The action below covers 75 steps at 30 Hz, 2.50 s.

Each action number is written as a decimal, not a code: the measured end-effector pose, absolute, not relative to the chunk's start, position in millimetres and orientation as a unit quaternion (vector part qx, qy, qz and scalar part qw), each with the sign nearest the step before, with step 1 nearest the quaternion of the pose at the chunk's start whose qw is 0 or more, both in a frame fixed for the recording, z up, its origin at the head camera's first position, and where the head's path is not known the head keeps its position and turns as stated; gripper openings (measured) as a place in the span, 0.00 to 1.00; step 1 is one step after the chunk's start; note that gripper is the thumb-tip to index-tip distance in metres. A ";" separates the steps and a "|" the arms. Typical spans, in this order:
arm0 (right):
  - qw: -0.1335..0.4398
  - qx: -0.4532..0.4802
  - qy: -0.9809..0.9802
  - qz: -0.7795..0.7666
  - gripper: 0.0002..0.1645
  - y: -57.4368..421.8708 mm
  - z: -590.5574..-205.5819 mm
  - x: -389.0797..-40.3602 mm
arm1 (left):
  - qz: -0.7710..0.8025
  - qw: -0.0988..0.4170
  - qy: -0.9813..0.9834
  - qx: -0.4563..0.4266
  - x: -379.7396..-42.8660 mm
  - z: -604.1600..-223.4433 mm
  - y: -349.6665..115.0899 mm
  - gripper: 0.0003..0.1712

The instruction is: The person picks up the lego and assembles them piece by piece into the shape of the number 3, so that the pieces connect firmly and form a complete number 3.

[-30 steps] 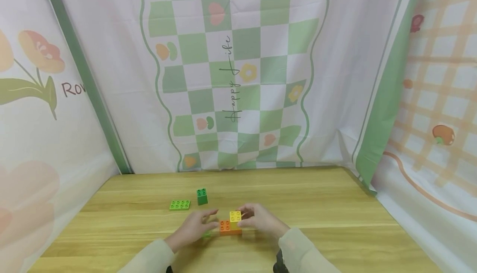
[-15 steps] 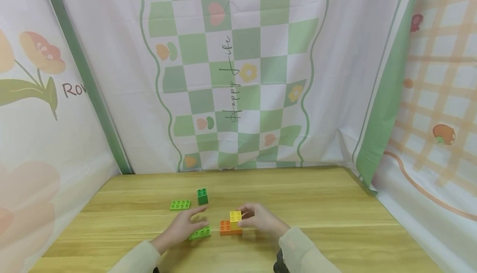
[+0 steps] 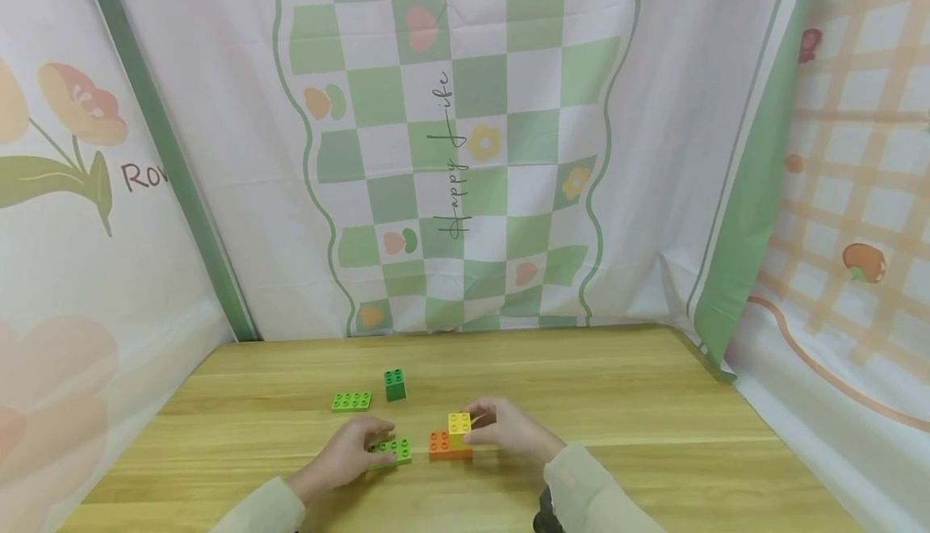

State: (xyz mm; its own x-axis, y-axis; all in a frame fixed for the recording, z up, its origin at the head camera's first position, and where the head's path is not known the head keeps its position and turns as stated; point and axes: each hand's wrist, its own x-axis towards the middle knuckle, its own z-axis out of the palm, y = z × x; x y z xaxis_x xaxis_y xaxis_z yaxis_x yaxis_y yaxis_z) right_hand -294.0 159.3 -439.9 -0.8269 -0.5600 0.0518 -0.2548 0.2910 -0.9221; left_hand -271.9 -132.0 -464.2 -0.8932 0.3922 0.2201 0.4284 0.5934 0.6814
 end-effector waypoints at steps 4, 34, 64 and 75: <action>0.142 -0.257 0.795 -0.531 0.23 159.7 -439.5 -294.3 | -0.371 0.014 -0.899 -0.233 -271.8 -464.8 -132.5 0.32; 0.151 -0.251 0.798 -0.527 0.24 161.8 -441.5 -296.2 | -0.402 0.004 -0.895 -0.192 -271.7 -448.2 -125.8 0.25; 0.151 -0.253 0.796 -0.528 0.22 159.9 -440.7 -295.8 | -0.417 0.031 -0.885 -0.204 -275.5 -425.1 -91.7 0.23; 0.157 -0.252 0.789 -0.538 0.21 160.6 -439.2 -295.1 | -0.424 0.050 -0.876 -0.224 -278.7 -426.4 -79.3 0.23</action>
